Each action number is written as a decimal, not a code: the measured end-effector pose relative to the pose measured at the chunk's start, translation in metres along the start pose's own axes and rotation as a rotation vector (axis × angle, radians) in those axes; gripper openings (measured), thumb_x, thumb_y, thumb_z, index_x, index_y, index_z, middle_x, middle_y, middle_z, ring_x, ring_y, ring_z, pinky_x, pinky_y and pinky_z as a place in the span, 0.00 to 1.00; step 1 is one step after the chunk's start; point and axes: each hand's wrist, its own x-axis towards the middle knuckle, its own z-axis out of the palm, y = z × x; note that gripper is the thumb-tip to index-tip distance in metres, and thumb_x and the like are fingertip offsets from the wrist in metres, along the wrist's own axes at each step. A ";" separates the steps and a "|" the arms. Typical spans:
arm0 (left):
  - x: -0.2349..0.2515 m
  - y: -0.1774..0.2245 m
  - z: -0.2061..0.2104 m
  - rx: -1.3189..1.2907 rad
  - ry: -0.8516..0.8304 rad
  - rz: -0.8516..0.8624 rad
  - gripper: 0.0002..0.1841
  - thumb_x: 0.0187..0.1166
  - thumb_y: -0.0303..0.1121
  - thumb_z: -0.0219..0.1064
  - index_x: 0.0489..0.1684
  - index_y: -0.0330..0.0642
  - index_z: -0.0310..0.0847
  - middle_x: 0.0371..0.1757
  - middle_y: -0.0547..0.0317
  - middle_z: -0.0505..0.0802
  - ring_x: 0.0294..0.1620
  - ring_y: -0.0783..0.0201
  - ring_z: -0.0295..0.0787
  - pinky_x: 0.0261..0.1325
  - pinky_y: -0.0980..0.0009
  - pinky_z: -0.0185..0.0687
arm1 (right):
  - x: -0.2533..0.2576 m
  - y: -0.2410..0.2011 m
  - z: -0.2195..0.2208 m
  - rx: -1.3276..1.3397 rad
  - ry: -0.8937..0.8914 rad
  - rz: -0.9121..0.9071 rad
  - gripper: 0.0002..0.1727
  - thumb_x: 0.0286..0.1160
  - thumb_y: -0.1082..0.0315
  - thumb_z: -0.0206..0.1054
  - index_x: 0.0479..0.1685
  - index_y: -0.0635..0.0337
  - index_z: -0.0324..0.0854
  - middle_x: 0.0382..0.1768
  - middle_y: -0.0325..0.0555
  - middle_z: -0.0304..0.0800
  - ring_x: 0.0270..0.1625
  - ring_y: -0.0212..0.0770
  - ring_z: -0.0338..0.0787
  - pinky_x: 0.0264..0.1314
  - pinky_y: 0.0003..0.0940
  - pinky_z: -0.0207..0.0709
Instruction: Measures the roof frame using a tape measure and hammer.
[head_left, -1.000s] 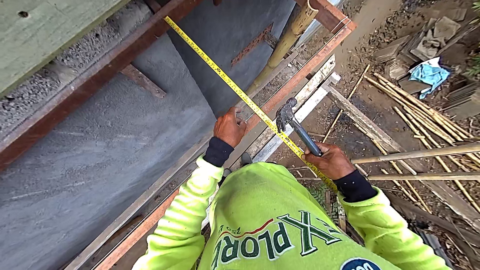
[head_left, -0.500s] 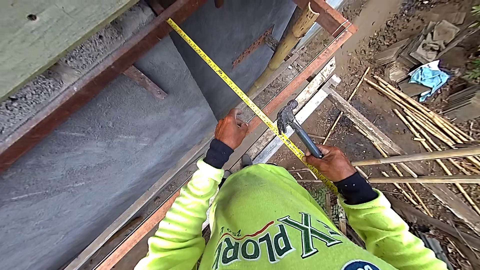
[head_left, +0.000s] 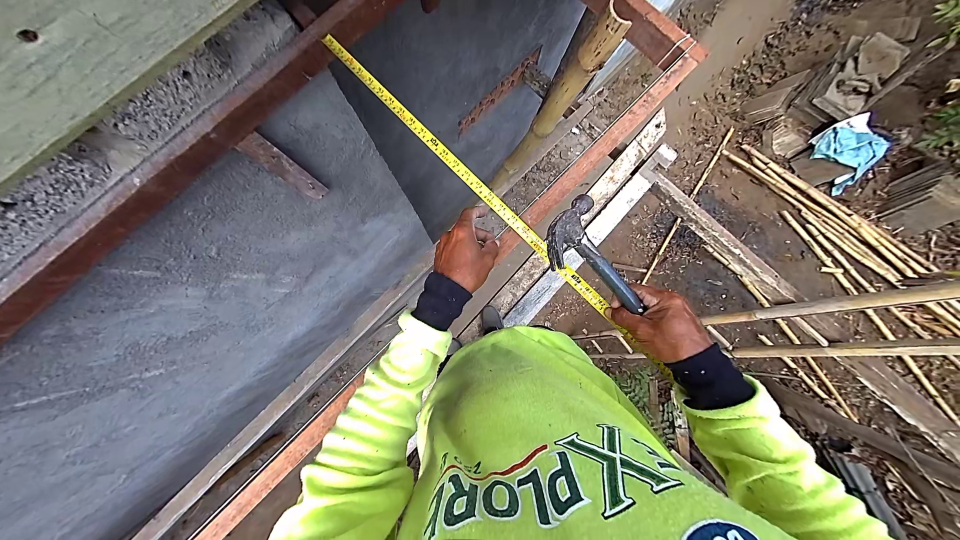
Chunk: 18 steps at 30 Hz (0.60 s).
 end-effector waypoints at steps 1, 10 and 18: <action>-0.001 -0.001 0.001 -0.006 0.010 0.002 0.29 0.80 0.30 0.68 0.83 0.41 0.68 0.50 0.54 0.98 0.45 0.56 0.96 0.57 0.51 0.88 | 0.000 0.000 -0.001 -0.029 0.013 -0.006 0.11 0.68 0.60 0.70 0.41 0.56 0.89 0.26 0.42 0.86 0.29 0.37 0.82 0.34 0.46 0.74; 0.000 -0.001 -0.001 -0.053 0.032 -0.009 0.28 0.80 0.31 0.67 0.82 0.40 0.68 0.50 0.53 0.98 0.47 0.56 0.97 0.58 0.50 0.88 | -0.001 0.002 0.002 -0.056 0.019 -0.030 0.11 0.67 0.58 0.70 0.39 0.55 0.90 0.25 0.41 0.86 0.28 0.38 0.83 0.33 0.48 0.74; 0.040 0.007 -0.002 -0.471 0.002 -0.259 0.29 0.81 0.36 0.73 0.76 0.33 0.68 0.45 0.45 0.95 0.37 0.60 0.94 0.45 0.65 0.90 | -0.003 -0.001 0.004 0.001 0.068 -0.038 0.09 0.63 0.62 0.74 0.37 0.56 0.90 0.23 0.43 0.86 0.26 0.41 0.83 0.31 0.52 0.74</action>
